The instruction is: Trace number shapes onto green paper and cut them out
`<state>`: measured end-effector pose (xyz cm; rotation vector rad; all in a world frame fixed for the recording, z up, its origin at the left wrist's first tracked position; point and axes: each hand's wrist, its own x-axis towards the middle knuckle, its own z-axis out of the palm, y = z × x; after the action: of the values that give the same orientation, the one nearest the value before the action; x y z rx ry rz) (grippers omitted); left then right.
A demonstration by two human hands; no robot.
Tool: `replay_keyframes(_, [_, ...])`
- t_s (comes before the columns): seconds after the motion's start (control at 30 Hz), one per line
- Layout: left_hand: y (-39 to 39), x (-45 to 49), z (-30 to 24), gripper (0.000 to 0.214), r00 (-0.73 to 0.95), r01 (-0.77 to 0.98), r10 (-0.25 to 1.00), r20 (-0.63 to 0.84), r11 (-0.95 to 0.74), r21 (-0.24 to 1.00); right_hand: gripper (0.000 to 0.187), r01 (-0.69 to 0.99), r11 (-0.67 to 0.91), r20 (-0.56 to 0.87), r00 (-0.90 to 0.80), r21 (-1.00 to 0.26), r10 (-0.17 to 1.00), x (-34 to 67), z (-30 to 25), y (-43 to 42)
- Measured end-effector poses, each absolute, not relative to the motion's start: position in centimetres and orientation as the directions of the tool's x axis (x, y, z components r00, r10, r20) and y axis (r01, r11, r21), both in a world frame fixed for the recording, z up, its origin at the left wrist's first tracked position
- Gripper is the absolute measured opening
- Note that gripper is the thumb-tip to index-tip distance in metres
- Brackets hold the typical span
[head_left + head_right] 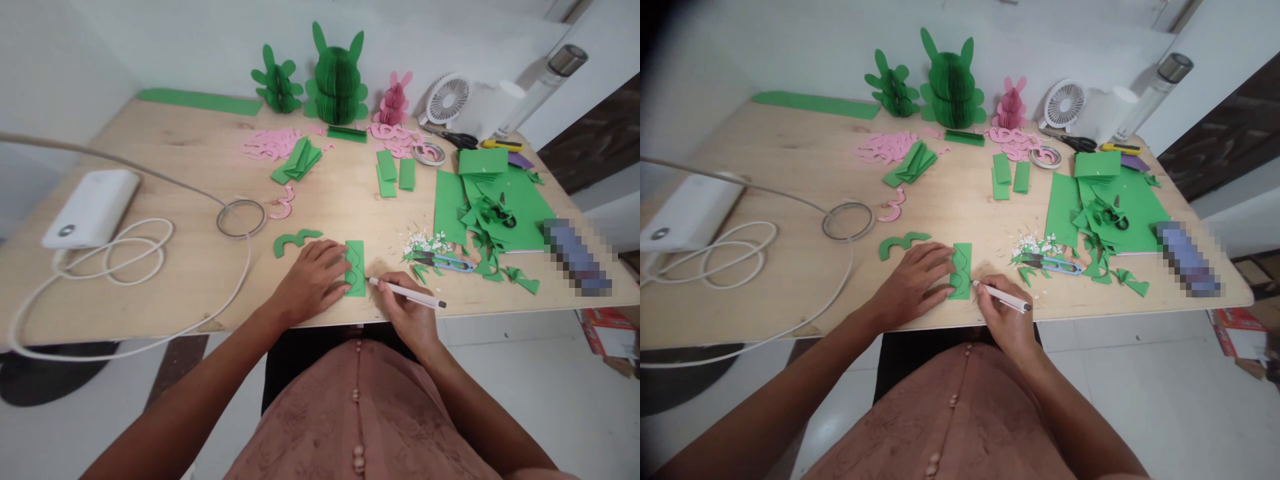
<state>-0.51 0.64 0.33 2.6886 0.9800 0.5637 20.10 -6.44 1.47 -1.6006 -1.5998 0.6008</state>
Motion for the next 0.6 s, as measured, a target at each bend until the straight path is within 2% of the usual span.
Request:
replay_keyframes(0.43, [0.61, -0.49, 0.41, 0.023, 0.697, 0.564, 0.659, 0.283, -0.747, 0.352, 0.014, 0.635, 0.088, 0.191, 0.095, -0.768, 0.977, 20.02, 1.81, -6.68])
replay_keyframes(0.6, [0.65, -0.48, 0.38, 0.022, 0.699, 0.562, 0.658, 0.281, -0.748, 0.354, 0.015, 0.572, 0.072, 0.18, 0.135, -0.817, 0.974, 20.23, 1.48, -6.84])
